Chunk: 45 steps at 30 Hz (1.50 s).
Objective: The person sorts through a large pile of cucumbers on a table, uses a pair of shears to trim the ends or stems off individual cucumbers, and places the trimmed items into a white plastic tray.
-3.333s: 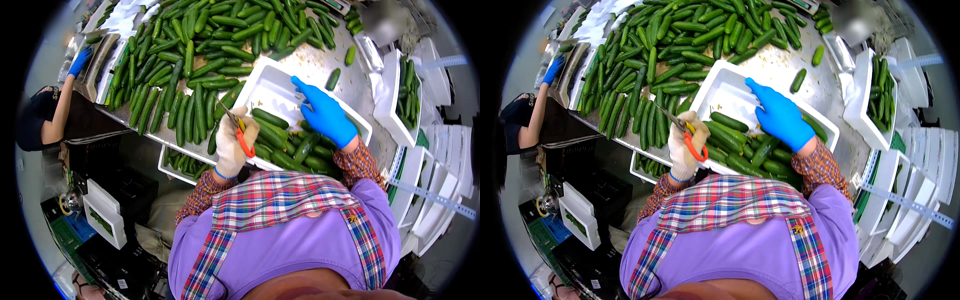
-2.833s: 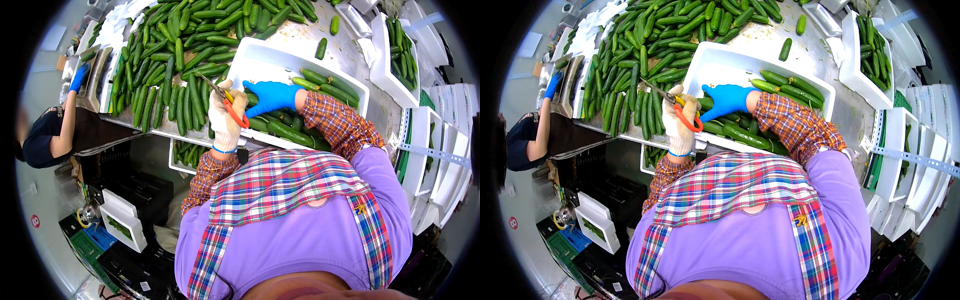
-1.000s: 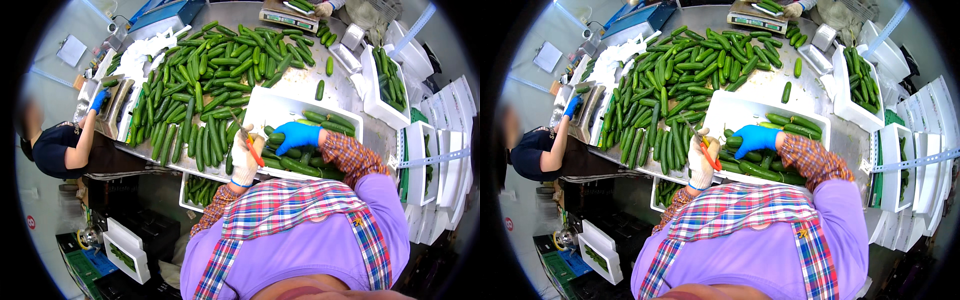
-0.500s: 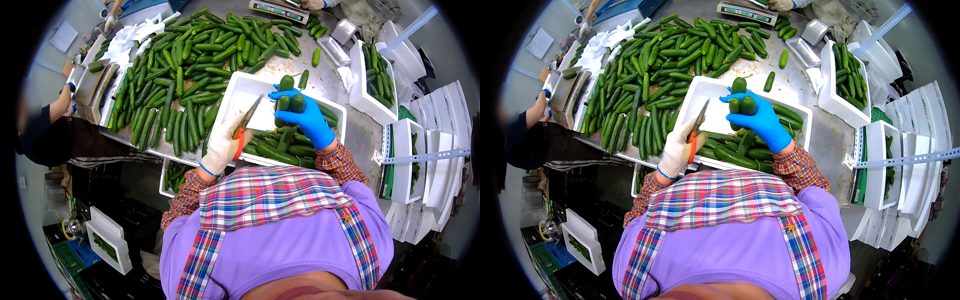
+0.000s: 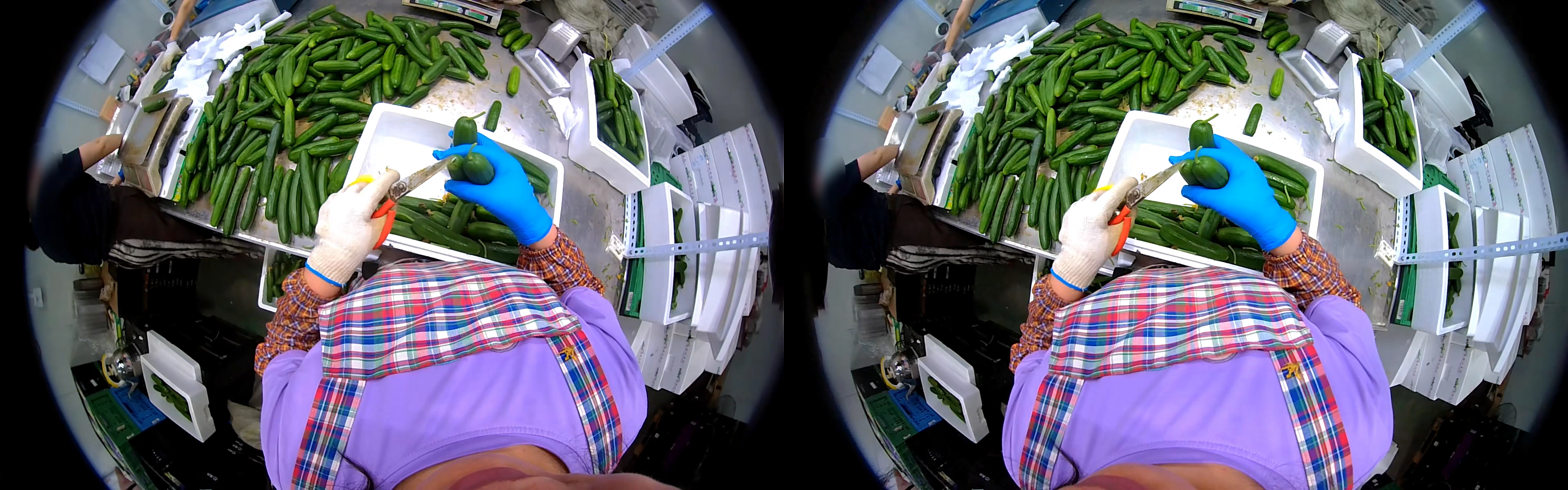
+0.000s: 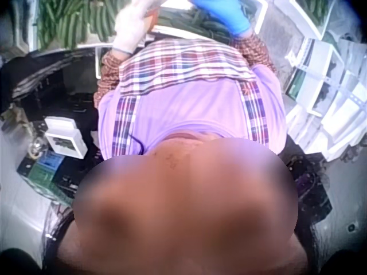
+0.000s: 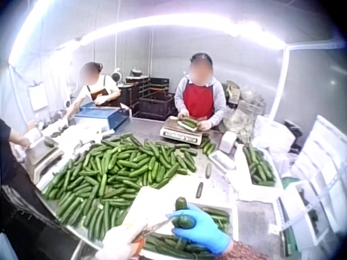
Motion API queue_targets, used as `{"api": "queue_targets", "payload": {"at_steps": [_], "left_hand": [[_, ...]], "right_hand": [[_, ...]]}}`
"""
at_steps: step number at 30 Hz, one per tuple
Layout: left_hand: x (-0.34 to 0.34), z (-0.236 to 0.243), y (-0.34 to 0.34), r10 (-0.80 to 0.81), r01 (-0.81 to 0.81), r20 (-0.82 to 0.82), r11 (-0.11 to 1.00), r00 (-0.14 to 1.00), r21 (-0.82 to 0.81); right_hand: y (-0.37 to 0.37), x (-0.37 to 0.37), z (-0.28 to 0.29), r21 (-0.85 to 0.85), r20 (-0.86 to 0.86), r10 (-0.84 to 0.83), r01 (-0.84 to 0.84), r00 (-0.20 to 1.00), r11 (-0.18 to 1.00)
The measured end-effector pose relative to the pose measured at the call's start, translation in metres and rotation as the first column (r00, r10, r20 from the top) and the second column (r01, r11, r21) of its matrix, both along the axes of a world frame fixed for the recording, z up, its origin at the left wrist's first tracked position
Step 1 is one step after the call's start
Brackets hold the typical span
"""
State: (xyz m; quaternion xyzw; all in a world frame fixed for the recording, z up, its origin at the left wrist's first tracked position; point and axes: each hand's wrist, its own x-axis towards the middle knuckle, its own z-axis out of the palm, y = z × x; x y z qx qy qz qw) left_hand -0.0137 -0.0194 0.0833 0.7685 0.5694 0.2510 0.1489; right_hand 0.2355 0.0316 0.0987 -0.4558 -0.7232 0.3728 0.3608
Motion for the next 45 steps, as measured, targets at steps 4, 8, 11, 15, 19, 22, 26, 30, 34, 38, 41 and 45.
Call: {"api": "queue_targets", "payload": {"at_steps": [4, 8, 11, 15, 19, 22, 26, 30, 34, 38, 41, 45], "left_hand": [[0.0, 0.002, -0.002, 0.038, -0.028, 0.084, 0.994, 0.996, -0.109], [0.004, 0.007, -0.004, -0.01, 0.012, 0.098, 1.0, 0.995, -0.022], [0.007, 0.009, -0.002, -0.064, 0.063, 0.059, 0.998, 0.996, 0.028], [0.009, 0.015, -0.004, -0.089, 0.089, 0.011, 0.996, 0.996, -0.005], [0.011, 0.019, -0.007, -0.079, 0.092, 0.133, 0.992, 0.988, -0.092], [0.011, 0.011, -0.005, -0.019, 0.03, 0.284, 0.999, 0.959, -0.034], [0.004, 0.004, 0.009, -0.017, 0.013, 0.036, 0.993, 0.999, 0.113], [0.003, 0.005, 0.009, 0.052, -0.049, -0.08, 0.998, 0.995, 0.04], [0.002, 0.004, 0.008, 0.063, -0.06, -0.066, 0.997, 0.996, 0.053], [0.001, 0.002, 0.006, 0.039, -0.039, -0.014, 0.999, 0.999, 0.027], [0.002, 0.001, 0.004, 0.025, -0.02, 0.097, 0.999, 0.995, -0.05], [0.008, 0.013, 0.004, 0.095, -0.058, 0.154, 0.972, 0.984, -0.229]], "right_hand": [[0.0, 0.002, 0.002, -0.017, -0.028, -0.008, 0.008, 1.0, 1.0], [0.001, 0.001, 0.005, 0.098, 0.038, 0.024, -0.028, 0.999, 0.995], [-0.002, -0.001, 0.005, 0.223, 0.135, -0.031, 0.0, 0.99, 0.975], [-0.003, -0.001, 0.007, 0.208, 0.126, -0.009, -0.018, 0.992, 0.978], [-0.003, 0.0, 0.004, 0.186, 0.106, -0.024, 0.004, 0.994, 0.983], [-0.006, -0.002, 0.007, 0.226, 0.122, -0.042, 0.013, 0.992, 0.974], [-0.011, -0.008, 0.02, 0.398, 0.293, -0.089, -0.037, 0.952, 0.917], [-0.011, -0.01, 0.021, 0.444, 0.329, -0.05, -0.108, 0.943, 0.889], [-0.012, -0.01, 0.021, 0.466, 0.374, -0.053, -0.138, 0.926, 0.874], [-0.014, -0.012, 0.02, 0.487, 0.393, -0.065, -0.147, 0.917, 0.861], [-0.011, -0.01, 0.017, 0.496, 0.397, -0.051, -0.167, 0.916, 0.852], [-0.014, -0.009, 0.025, 0.557, 0.488, -0.153, -0.172, 0.859, 0.812]]}}
